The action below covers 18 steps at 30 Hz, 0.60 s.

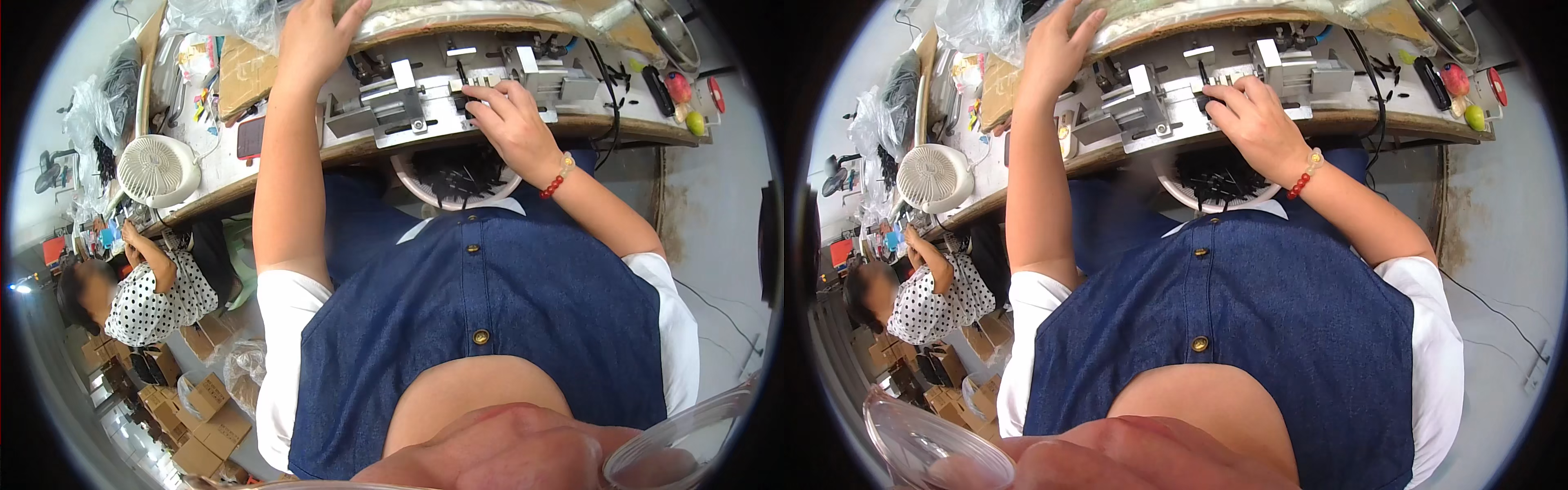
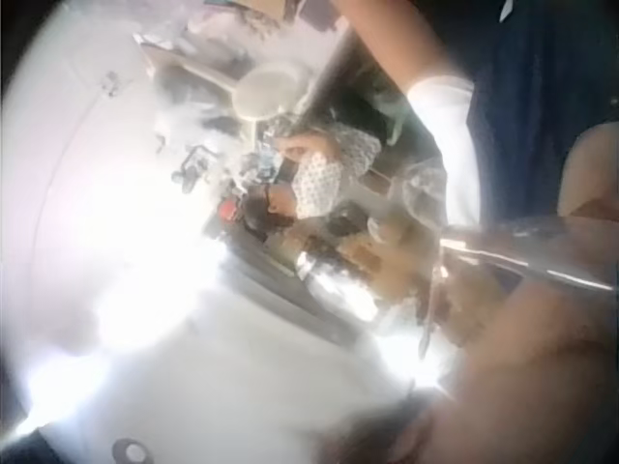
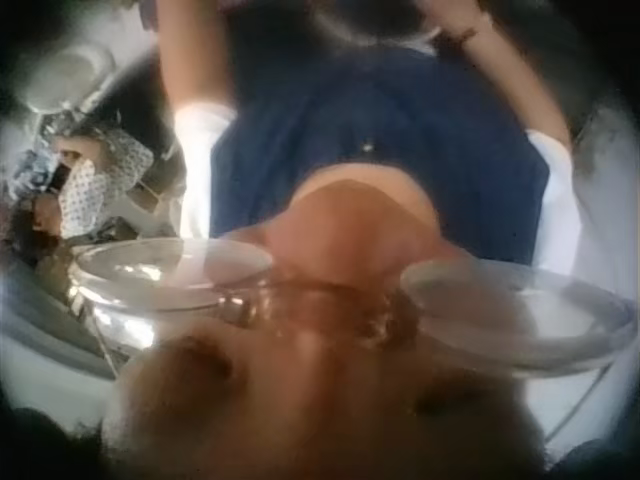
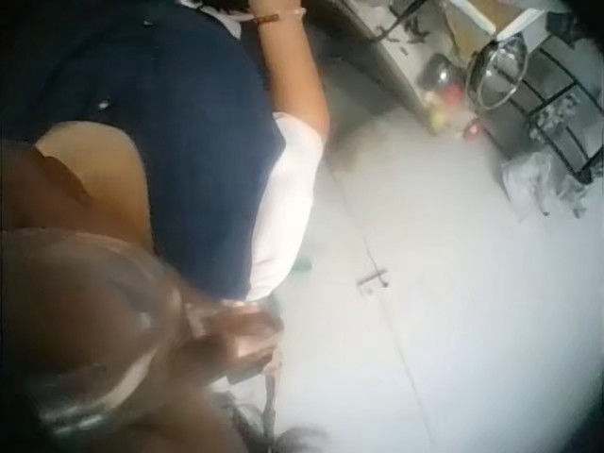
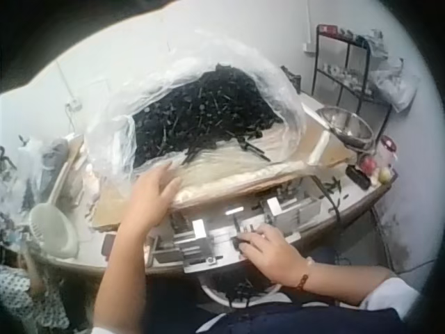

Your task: The person repeatedly picks up small black plastic components from a pile and places them into a metal jig on a workbench. They use both hands to position the items within the jig's slots and then remove them, continuing this cycle for the duration of the clip.

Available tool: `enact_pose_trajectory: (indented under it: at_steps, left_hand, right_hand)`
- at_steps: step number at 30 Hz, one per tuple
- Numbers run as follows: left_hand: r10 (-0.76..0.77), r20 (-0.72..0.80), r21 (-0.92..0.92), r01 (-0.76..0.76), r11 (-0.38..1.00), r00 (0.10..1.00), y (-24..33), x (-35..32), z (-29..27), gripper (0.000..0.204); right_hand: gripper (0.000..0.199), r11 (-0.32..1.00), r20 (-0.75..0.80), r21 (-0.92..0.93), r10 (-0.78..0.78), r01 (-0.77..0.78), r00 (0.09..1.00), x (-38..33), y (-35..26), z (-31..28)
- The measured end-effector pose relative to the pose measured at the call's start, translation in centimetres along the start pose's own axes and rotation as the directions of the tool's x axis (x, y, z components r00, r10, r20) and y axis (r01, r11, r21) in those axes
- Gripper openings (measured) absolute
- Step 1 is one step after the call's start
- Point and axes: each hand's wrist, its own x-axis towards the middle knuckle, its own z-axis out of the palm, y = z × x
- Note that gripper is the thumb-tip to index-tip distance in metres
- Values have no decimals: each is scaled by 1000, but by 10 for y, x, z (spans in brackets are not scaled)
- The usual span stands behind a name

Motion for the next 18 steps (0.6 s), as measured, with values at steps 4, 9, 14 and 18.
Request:
enact_pose_trajectory:
  at_steps: [4,9,14,18]
  left_hand:
    - [88,30,-9,-87,996,996,-28,1,13,60]
    - [50,-27,10,-50,999,998,-29,-5,12,48]
    - [-6,-13,11,6,1000,1000,-27,-5,13,52]
    - [-37,-69,-8,37,999,997,-21,-7,12,59]
  right_hand:
    - [30,999,36,31,7,-8,999,12,-4,-20]
    - [30,993,-133,89,-67,80,989,98,19,-41]
    - [25,976,-351,-60,-217,210,911,243,65,-3]
    - [57,966,-141,-170,-221,197,965,323,54,37]
